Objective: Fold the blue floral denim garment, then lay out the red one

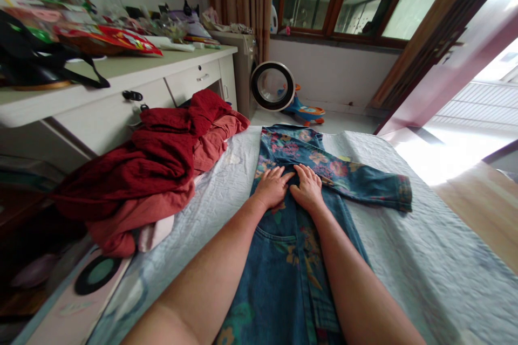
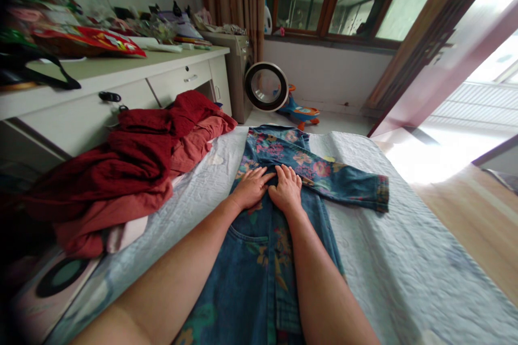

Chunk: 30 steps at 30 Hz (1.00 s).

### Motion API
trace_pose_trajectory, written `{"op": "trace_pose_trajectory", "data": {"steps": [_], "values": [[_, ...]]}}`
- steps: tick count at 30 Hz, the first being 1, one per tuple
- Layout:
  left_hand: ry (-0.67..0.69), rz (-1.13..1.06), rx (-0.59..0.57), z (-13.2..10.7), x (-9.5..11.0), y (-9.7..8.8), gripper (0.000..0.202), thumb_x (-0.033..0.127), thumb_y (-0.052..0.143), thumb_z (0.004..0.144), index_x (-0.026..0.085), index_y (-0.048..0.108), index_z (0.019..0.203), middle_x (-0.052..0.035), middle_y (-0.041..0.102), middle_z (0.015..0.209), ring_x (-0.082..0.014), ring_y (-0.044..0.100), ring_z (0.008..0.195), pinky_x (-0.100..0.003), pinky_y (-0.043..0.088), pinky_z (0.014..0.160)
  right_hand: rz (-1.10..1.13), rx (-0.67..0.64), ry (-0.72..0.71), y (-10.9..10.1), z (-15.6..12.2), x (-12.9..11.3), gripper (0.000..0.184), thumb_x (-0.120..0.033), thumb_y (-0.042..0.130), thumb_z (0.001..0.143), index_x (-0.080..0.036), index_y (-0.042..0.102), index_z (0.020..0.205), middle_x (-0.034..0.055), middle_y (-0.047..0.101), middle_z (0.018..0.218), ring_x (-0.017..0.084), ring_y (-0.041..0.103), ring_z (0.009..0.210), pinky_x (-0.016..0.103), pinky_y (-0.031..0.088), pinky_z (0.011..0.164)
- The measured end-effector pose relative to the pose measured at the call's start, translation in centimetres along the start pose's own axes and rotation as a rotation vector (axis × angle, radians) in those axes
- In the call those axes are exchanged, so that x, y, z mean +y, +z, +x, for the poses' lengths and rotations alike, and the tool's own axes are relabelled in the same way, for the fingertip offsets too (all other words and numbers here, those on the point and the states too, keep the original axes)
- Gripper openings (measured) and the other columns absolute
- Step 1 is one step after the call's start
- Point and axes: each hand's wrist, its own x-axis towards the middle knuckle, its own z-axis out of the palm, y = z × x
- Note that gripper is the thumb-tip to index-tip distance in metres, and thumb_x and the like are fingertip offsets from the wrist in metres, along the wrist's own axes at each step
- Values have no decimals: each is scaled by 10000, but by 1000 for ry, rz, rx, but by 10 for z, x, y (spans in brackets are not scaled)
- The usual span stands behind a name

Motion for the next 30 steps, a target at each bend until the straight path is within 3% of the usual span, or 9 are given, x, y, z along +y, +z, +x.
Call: {"op": "trace_pose_trajectory", "data": {"steps": [30], "values": [[14, 11, 20, 0, -1, 2, 460, 278, 388, 974, 289, 435, 1431, -76, 425, 1511, -250, 362, 1404, -465, 276, 1160, -8, 62, -17, 11, 4, 9, 509, -236, 402, 904, -226, 487, 1406, 42, 451, 1495, 238, 323, 1405, 433, 230, 1150]]}}
